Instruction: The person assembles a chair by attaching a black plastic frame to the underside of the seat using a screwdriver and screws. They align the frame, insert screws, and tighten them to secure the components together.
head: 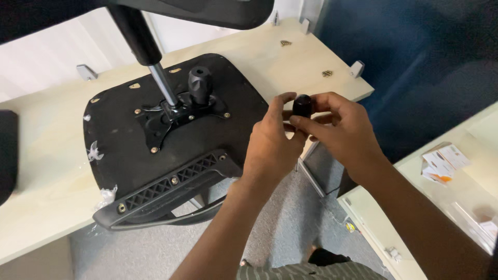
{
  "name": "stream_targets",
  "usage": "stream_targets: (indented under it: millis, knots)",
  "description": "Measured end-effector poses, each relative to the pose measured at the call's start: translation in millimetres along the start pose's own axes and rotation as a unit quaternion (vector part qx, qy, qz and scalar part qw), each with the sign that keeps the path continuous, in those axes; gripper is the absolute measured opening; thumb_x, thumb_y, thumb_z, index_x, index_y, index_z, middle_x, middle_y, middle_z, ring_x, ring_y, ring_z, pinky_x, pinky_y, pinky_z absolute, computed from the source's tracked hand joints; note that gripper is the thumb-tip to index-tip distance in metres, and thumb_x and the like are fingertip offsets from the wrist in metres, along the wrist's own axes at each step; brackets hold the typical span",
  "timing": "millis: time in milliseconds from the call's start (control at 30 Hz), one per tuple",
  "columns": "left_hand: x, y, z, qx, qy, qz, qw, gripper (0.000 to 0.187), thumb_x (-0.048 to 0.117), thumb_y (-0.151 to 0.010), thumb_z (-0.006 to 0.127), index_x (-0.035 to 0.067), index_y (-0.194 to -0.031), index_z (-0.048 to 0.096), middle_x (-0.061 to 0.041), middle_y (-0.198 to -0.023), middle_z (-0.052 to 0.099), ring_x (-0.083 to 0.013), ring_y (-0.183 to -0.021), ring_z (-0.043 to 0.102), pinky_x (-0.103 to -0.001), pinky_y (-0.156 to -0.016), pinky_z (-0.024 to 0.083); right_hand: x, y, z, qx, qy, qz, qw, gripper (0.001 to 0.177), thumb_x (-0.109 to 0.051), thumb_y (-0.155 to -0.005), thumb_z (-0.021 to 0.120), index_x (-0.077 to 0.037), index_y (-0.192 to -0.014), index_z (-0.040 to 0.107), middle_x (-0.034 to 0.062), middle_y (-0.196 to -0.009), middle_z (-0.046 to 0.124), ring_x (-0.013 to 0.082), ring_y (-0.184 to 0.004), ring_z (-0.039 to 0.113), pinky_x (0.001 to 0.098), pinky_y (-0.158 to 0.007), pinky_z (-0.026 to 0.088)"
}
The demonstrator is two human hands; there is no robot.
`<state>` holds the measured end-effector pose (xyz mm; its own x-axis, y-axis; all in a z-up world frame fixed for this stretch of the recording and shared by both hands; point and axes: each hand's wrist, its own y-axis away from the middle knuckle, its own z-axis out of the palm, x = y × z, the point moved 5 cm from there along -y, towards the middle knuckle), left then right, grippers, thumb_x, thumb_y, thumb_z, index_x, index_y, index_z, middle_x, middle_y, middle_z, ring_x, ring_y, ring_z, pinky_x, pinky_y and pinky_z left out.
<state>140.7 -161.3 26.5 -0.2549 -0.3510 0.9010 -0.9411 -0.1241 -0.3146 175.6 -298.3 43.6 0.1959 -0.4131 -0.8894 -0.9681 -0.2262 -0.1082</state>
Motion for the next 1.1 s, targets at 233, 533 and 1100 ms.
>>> stream_targets:
  millis: [233,533,1100]
  knots:
    - [-6,-24,19,0.069,-0.048,-0.074,0.994,0.057,0.008,-0.083,0.065,0.012,-0.139,0.052,-0.021,-0.106,0.076,-0.0328,-0.1,0.076,-0.043,-0.086,0.06,15,-46,-8,-0.087,-0.065,-0.053,0.993,0.028,-0.014,-0.088,0.075,-0.002,-0.113,0.07,0.0084,-0.101,0.076,0.0154,-0.088,0.073,0.0284,-0.076,0.061]
    - [11,-65,52,0.146,-0.095,-0.125,0.977,0.058,0.012,-0.086,0.063,0.011,-0.142,0.049,-0.022,-0.105,0.076,-0.0349,-0.102,0.075,-0.043,-0.089,0.058,27,-112,-36,-0.171,-0.1,-0.104,0.975,0.032,-0.013,-0.084,0.08,0.0,-0.112,0.07,0.0086,-0.098,0.075,0.0143,-0.083,0.071,0.028,-0.07,0.059]
    - [-2,-104,93,0.184,-0.088,-0.129,0.97,0.048,0.013,-0.09,0.065,0.008,-0.136,0.053,-0.019,-0.112,0.076,-0.032,-0.097,0.077,-0.041,-0.082,0.061,55,-154,-64,-0.185,-0.108,-0.091,0.972,0.029,-0.016,-0.084,0.08,-0.002,-0.108,0.071,0.0057,-0.101,0.075,0.0136,-0.085,0.073,0.0281,-0.068,0.06]
